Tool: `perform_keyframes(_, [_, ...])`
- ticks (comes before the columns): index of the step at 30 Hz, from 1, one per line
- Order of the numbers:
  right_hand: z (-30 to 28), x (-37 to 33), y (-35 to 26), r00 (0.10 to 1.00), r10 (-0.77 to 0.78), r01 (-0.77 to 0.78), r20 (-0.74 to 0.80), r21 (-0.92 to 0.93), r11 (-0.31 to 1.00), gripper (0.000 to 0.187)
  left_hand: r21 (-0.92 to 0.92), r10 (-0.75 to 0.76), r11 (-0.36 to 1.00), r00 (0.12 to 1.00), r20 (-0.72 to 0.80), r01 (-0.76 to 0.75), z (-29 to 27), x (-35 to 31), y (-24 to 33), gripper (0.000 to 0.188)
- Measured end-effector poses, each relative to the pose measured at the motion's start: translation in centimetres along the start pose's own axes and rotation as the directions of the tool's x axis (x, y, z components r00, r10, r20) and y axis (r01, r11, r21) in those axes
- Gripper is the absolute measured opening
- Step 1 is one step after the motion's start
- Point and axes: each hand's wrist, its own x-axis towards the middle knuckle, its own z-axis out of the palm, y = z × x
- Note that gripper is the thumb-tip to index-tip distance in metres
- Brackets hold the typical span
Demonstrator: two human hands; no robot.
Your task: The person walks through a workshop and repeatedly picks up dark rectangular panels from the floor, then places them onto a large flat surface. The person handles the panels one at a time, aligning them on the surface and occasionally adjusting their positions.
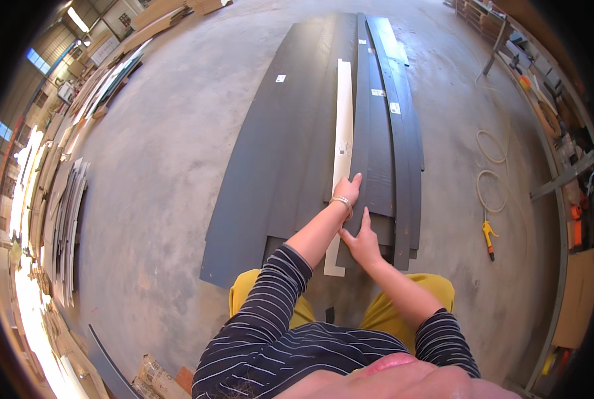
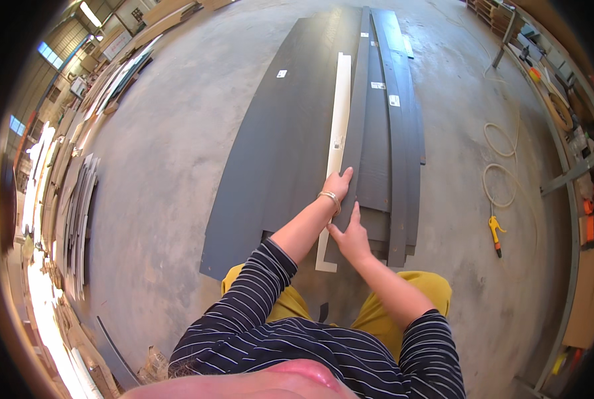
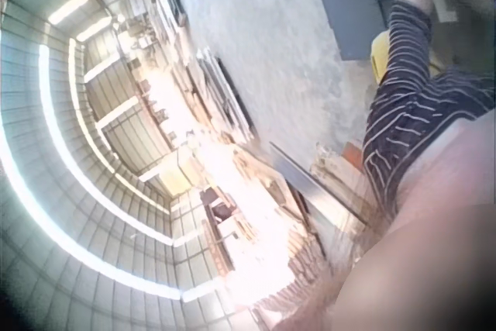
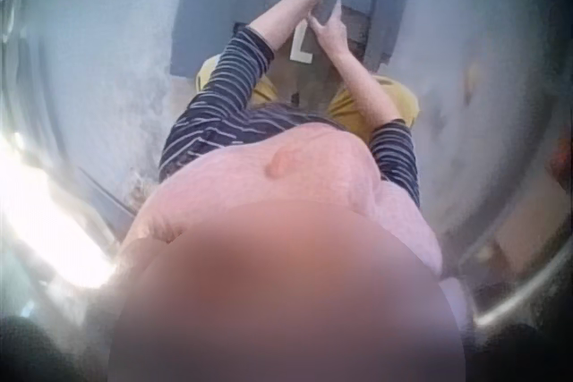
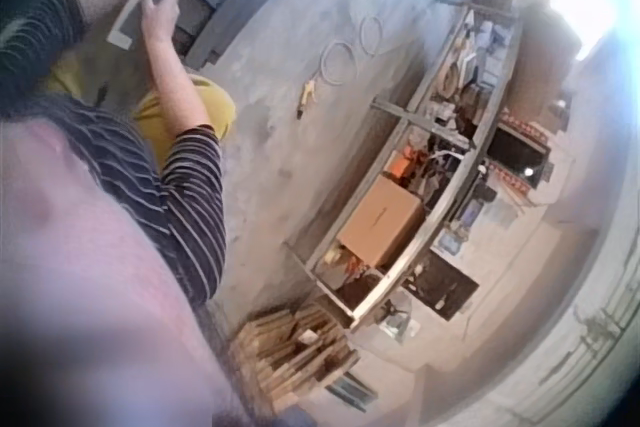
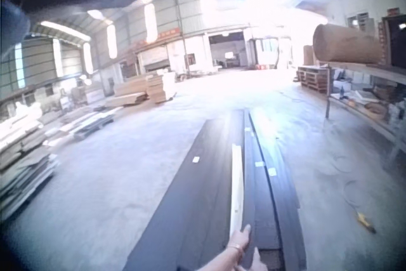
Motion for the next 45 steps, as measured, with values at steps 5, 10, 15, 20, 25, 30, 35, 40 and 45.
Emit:
perform_keyframes(5, [2.8,0.7,-1.7,0.999,-0.021,0.019,0.037,0.054,0.998,0.094,0.14,0.019,0.99,0.999,-0.049,-0.012,-4.2,-0.3,-0.7,0.056])
perform_keyframes(10, [6.8,2.0,-3.7,0.993,0.022,-0.034,0.114,0.102,0.994,0.092,0.197,-0.004,0.98,0.995,-0.102,0.025,-9.4,0.7,-0.6,0.062])
perform_keyframes(15, [12.2,3.0,-6.2,1.0,-0.003,-0.002,0.028,0.167,0.986,0.089,0.31,0.004,0.95,0.995,-0.1,0.027,-14.6,2.4,-2.0,0.071])
perform_keyframes(20, [16.9,4.1,-6.9,0.994,0.036,-0.05,0.105,0.134,0.99,0.088,0.41,0.005,0.911,0.997,-0.083,0.03,-17.8,4.3,-4.4,0.073])
perform_keyframes(25, [12.6,6.3,-4.4,0.977,-0.154,0.155,0.148,0.002,0.988,0.066,0.452,0.02,0.891,0.992,-0.123,0.038,-19.1,7.6,-6.2,0.064])
perform_keyframes(30, [-2.3,5.1,3.7,0.897,-0.021,-0.128,-0.442,-0.304,0.944,0.05,0.42,-0.012,0.903,0.982,-0.187,0.091,-18.3,8.7,-8.3,0.05])
perform_keyframes(35, [-7.1,0.9,10.1,0.894,0.221,-0.402,-0.389,-0.483,0.778,0.076,0.695,0.208,0.716,0.97,-0.127,-0.063,-18.0,9.1,-9.4,0.041])
perform_keyframes(40, [-6.2,-0.3,8.9,0.882,0.361,-0.469,-0.303,-0.477,0.744,0.082,0.513,0.093,0.859,0.985,-0.143,-0.006,-18.8,7.1,-10.2,0.046])
perform_keyframes(45, [-6.3,1.0,5.5,0.94,0.248,-0.29,-0.236,-0.169,0.942,0.082,0.579,0.4,0.797,0.867,-0.296,-0.17,-16.8,3.8,-7.7,0.04])
